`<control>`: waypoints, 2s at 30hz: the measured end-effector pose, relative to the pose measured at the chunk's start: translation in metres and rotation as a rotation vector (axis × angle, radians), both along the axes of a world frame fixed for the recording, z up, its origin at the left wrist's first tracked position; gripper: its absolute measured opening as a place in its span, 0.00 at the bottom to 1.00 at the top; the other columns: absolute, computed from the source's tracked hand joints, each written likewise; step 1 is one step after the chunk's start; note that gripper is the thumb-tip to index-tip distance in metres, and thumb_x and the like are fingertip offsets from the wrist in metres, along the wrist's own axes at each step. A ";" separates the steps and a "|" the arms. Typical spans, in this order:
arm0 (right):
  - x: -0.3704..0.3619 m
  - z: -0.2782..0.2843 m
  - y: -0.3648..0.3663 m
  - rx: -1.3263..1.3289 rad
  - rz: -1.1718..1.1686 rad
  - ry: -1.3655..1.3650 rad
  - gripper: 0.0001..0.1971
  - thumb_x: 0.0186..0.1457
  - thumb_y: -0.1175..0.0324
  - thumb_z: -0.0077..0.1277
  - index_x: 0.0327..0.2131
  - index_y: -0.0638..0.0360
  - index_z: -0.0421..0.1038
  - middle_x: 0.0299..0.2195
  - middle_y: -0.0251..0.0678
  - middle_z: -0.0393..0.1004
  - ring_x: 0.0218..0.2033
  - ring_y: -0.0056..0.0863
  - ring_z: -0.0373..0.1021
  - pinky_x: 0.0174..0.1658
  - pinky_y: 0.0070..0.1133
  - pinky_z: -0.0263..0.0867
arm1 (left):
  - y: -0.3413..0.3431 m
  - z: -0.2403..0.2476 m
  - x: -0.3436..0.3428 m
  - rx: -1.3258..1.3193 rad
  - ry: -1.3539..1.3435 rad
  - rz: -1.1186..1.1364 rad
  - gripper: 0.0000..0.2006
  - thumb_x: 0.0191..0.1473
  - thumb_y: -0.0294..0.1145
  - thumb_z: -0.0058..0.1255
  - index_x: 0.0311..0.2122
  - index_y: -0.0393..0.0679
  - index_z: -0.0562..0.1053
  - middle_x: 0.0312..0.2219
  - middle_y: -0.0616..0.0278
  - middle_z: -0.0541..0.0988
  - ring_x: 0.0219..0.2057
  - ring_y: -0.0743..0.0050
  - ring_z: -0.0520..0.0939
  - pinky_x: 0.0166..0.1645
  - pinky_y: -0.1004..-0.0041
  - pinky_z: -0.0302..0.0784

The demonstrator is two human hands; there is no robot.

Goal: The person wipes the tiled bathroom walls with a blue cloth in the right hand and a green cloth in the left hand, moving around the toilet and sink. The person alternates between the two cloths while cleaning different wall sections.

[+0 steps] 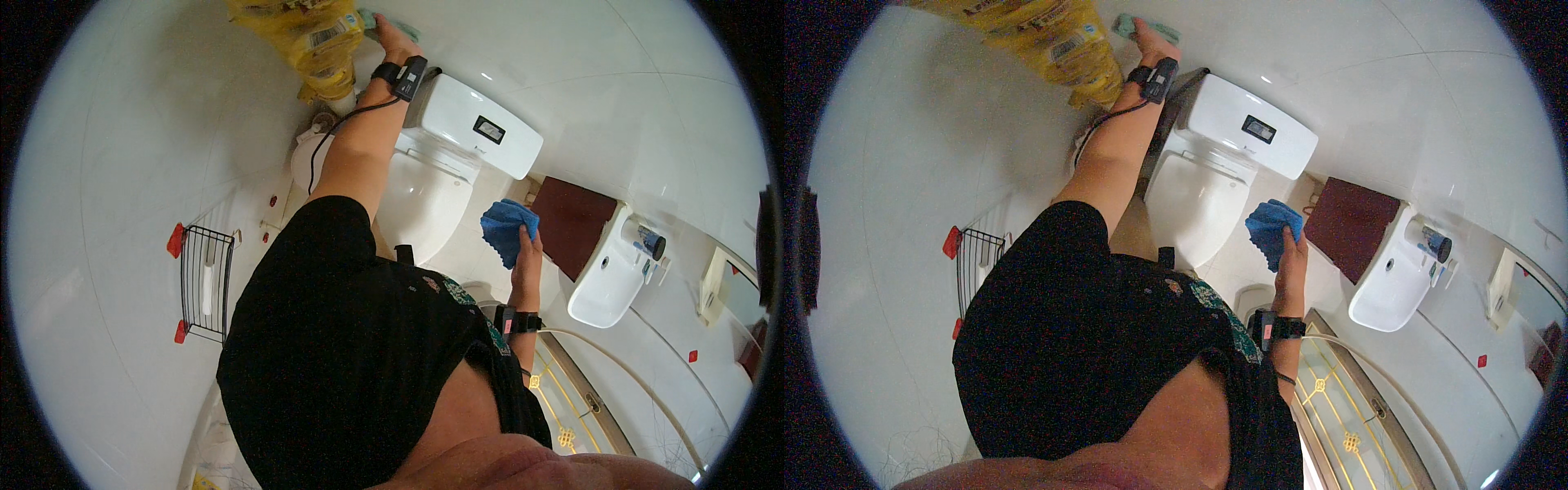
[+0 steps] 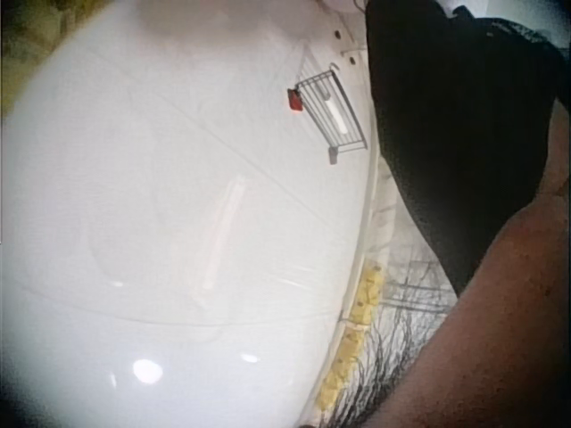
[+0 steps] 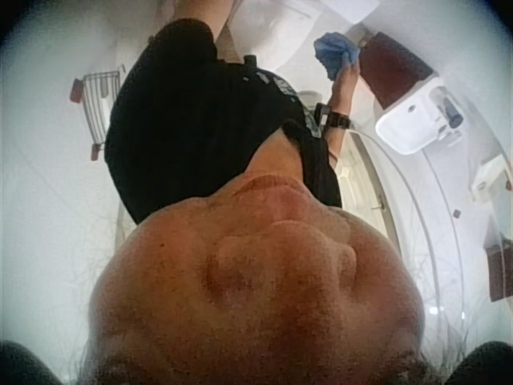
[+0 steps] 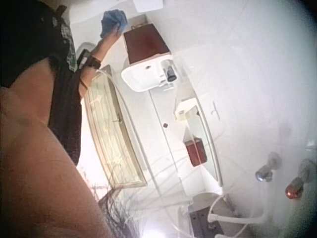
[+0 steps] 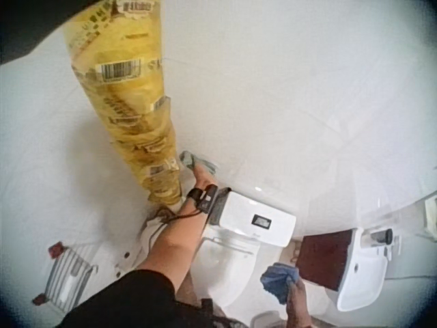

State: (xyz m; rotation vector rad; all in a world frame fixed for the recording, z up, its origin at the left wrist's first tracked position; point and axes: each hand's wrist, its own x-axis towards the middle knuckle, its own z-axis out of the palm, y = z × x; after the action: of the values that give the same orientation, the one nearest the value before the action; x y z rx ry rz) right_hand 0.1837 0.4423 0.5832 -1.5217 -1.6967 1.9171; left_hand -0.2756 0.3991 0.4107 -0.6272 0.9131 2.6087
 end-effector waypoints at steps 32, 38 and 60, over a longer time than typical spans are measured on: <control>0.013 -0.013 0.003 -0.025 -0.046 0.021 0.17 0.63 0.64 0.40 0.51 0.61 0.67 0.42 0.39 0.75 0.38 0.28 0.74 0.40 0.22 0.72 | 0.145 -0.026 0.135 0.336 -0.137 -0.146 0.19 0.61 0.45 0.36 0.49 0.43 0.67 0.47 0.61 0.72 0.49 0.63 0.71 0.57 0.68 0.64; 0.019 -0.016 0.004 -0.033 -0.071 0.004 0.17 0.62 0.64 0.43 0.51 0.61 0.66 0.45 0.37 0.72 0.44 0.27 0.70 0.47 0.23 0.67 | 0.159 0.040 0.153 0.627 -0.266 -0.308 0.17 0.62 0.42 0.33 0.50 0.44 0.66 0.49 0.61 0.70 0.50 0.61 0.70 0.57 0.61 0.64; -0.174 0.183 -0.004 0.053 -0.105 0.983 0.17 0.63 0.68 0.39 0.53 0.64 0.61 0.49 0.41 0.68 0.49 0.34 0.67 0.53 0.32 0.65 | -0.228 0.117 0.232 0.241 0.016 -0.696 0.23 0.62 0.36 0.39 0.60 0.39 0.59 0.56 0.53 0.67 0.57 0.56 0.68 0.60 0.57 0.65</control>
State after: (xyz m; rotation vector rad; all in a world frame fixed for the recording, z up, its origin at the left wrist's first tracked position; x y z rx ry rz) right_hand 0.0094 0.4380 0.7657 -0.4391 -1.1508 2.0033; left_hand -0.0432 0.1709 0.5280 -0.1731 0.6491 2.0430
